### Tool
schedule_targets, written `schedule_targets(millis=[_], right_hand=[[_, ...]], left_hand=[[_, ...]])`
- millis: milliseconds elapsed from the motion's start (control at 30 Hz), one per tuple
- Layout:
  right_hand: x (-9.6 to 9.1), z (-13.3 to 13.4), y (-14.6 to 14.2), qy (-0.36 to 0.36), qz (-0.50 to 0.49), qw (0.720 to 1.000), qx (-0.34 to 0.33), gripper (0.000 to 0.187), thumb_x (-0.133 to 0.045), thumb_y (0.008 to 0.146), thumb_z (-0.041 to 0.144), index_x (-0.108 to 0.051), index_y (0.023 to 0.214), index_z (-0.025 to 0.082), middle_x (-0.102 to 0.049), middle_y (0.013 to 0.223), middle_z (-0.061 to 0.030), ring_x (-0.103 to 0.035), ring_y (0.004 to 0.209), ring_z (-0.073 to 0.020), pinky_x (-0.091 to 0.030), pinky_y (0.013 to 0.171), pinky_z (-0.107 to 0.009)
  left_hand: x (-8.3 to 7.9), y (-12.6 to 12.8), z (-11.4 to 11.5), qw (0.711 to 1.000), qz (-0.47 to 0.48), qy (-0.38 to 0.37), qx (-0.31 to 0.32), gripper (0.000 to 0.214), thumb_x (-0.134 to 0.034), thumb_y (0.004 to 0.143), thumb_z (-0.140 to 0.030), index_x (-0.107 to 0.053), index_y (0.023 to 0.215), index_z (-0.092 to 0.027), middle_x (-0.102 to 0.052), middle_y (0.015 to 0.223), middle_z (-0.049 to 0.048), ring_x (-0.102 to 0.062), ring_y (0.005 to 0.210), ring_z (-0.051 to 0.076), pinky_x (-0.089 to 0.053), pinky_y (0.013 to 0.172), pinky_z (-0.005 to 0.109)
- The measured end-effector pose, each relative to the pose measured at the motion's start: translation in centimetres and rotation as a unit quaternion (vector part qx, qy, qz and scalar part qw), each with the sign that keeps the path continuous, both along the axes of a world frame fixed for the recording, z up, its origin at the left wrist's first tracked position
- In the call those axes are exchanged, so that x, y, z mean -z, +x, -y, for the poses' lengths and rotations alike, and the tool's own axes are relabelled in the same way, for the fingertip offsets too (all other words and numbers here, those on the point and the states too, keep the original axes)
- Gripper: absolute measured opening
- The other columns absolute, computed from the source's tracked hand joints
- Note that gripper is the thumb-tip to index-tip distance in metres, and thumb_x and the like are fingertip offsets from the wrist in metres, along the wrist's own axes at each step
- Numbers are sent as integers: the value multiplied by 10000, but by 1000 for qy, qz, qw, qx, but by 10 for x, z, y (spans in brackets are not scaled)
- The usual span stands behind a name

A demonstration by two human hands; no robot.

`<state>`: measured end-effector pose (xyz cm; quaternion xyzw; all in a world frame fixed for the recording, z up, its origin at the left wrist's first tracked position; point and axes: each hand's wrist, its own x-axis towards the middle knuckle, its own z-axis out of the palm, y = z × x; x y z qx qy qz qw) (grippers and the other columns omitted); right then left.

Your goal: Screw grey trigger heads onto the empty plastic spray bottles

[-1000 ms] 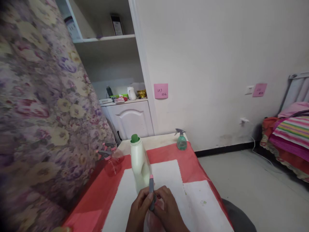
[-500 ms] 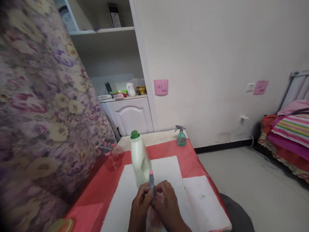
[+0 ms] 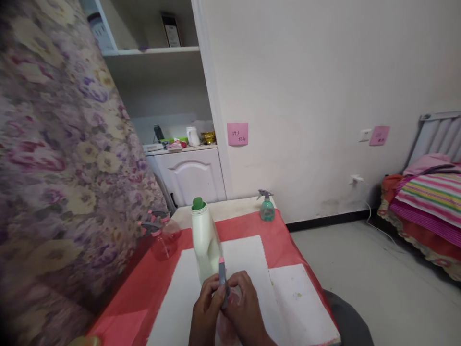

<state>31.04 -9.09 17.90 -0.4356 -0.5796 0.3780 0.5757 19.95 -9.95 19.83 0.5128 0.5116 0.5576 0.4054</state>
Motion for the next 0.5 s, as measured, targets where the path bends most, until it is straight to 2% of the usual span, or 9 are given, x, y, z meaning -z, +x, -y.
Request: schedule_targets(millis=[100, 200, 267, 367, 433, 500], right_hand=[[-3, 0, -2, -13, -13, 1000, 4, 155, -622, 800, 354, -549, 829, 220, -578, 857, -27, -605, 836, -228, -501, 762, -351], [-11, 2, 3, 5, -22, 997, -70, 167, -598, 841, 361, -624, 911, 211, -623, 958, -60, -626, 927, -235, -502, 850, -372], [-13, 1, 5, 12, -38, 995, -95, 156, -611, 838, 351, -646, 896, 211, -635, 972, -63, -631, 947, -234, -501, 874, -373], [-10, -2, 2, -6, -58, 997, -45, 147, -687, 763, 332, -611, 788, 209, -626, 894, -47, -636, 883, -234, -513, 815, -364], [-9, -4, -1, -12, -53, 999, -3, 162, -704, 738, 323, -590, 768, 212, -620, 864, -40, -634, 852, -234, -512, 797, -369], [-11, -4, -1, -7, -50, 999, -19, 159, -696, 751, 329, -617, 816, 208, -633, 897, -50, -640, 872, -237, -512, 823, -382]], left_hand=[[-5, -2, 1, 1000, 1, -14, 10, 402, -662, 742, -583, -671, 796, -185, -626, 1123, 120, -601, 1083, 304, -490, 950, 388], [-5, -2, -2, 1000, -8, -12, 1, 449, -669, 716, -620, -691, 790, -179, -630, 1119, 123, -601, 1091, 300, -495, 963, 371], [-3, 0, -3, 1000, -8, -8, -12, 475, -673, 695, -647, -700, 771, -179, -635, 1115, 121, -611, 1090, 300, -524, 920, 348], [-1, 3, -4, 999, -5, 4, -49, 495, -661, 680, -681, -700, 742, -192, -666, 1080, 103, -640, 1052, 292, -557, 843, 324], [-1, 3, -5, 997, -11, 14, -73, 511, -648, 675, -704, -702, 738, -200, -689, 1065, 93, -652, 1039, 290, -560, 851, 329], [-2, 0, -7, 997, -25, 14, -68, 526, -652, 663, -717, -712, 745, -201, -701, 1072, 94, -653, 1057, 295, -553, 895, 338]])
